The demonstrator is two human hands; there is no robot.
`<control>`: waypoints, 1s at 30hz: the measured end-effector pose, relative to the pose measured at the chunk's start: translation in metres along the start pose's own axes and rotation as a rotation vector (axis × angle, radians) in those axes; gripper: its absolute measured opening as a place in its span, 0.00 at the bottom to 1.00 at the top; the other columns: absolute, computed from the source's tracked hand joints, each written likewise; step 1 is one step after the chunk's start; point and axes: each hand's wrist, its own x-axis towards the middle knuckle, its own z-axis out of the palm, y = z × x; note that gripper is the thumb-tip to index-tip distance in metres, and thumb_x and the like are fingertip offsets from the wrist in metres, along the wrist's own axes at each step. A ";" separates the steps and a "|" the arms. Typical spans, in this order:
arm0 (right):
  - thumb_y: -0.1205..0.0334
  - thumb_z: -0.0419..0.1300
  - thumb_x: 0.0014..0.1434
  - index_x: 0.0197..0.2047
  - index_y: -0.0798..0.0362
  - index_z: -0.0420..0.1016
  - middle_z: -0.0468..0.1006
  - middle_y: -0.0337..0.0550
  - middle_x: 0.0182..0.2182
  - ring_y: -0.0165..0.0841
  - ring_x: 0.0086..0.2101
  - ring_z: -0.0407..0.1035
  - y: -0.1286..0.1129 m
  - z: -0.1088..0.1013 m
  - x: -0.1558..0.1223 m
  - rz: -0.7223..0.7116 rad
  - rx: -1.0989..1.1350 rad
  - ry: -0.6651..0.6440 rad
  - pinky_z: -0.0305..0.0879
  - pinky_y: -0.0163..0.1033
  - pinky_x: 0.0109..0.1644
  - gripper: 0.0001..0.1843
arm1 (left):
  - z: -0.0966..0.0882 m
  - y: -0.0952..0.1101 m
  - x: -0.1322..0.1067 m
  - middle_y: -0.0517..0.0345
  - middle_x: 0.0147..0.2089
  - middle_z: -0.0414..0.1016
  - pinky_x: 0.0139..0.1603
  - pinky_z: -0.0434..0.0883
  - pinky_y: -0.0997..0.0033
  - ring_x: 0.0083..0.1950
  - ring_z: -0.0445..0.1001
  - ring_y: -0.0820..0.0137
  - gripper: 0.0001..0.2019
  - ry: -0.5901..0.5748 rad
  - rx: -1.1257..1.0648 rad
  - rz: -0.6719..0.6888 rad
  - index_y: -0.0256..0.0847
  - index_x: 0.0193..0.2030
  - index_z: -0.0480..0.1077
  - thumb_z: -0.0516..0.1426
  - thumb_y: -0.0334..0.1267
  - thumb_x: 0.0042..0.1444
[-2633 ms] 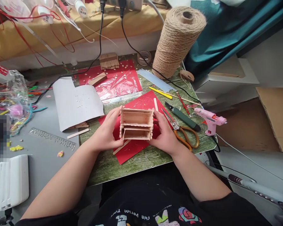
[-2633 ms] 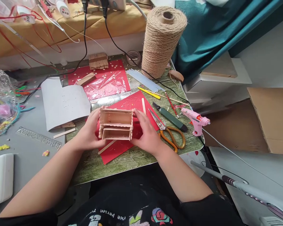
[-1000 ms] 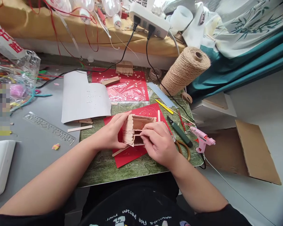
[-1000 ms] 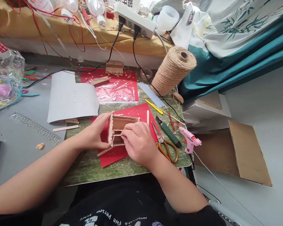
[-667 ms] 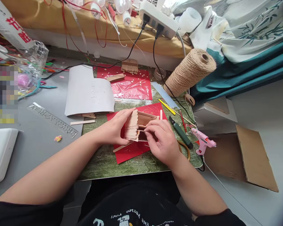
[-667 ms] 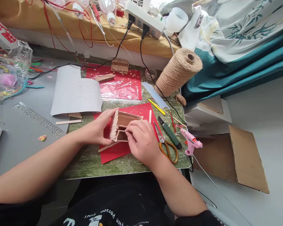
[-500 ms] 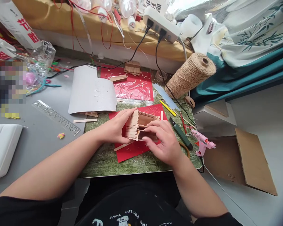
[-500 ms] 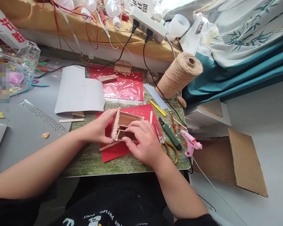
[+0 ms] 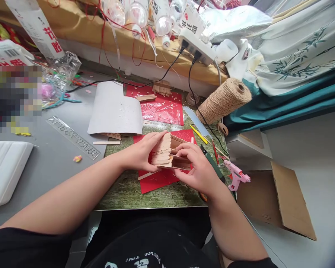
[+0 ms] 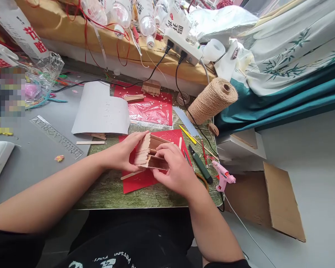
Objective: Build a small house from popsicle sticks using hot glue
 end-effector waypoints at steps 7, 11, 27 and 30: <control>0.70 0.69 0.58 0.47 0.46 0.72 0.78 0.51 0.57 0.47 0.60 0.74 -0.002 -0.004 0.004 0.034 0.056 0.005 0.76 0.55 0.61 0.16 | -0.001 -0.005 0.000 0.38 0.79 0.57 0.78 0.64 0.37 0.80 0.59 0.41 0.66 0.016 -0.002 0.011 0.50 0.86 0.37 0.74 0.43 0.48; 0.70 0.69 0.56 0.45 0.46 0.73 0.79 0.50 0.55 0.46 0.58 0.75 -0.007 -0.010 0.006 0.036 0.075 0.024 0.76 0.54 0.60 0.16 | 0.000 -0.008 0.000 0.38 0.80 0.56 0.79 0.64 0.36 0.80 0.58 0.41 0.66 0.029 -0.005 0.016 0.50 0.85 0.37 0.74 0.43 0.47; 0.61 0.78 0.54 0.54 0.43 0.82 0.83 0.46 0.47 0.43 0.43 0.80 0.010 -0.029 -0.064 0.273 0.217 0.470 0.81 0.49 0.46 0.25 | -0.004 -0.015 0.000 0.32 0.83 0.52 0.80 0.64 0.38 0.81 0.61 0.39 0.67 -0.001 0.002 -0.076 0.44 0.86 0.34 0.74 0.47 0.50; 0.59 0.79 0.52 0.54 0.44 0.82 0.83 0.45 0.46 0.43 0.44 0.80 0.029 -0.019 -0.080 0.310 0.239 0.682 0.81 0.50 0.49 0.26 | -0.003 -0.016 0.000 0.34 0.83 0.52 0.80 0.66 0.39 0.81 0.62 0.40 0.67 -0.031 -0.005 -0.111 0.45 0.86 0.33 0.73 0.44 0.50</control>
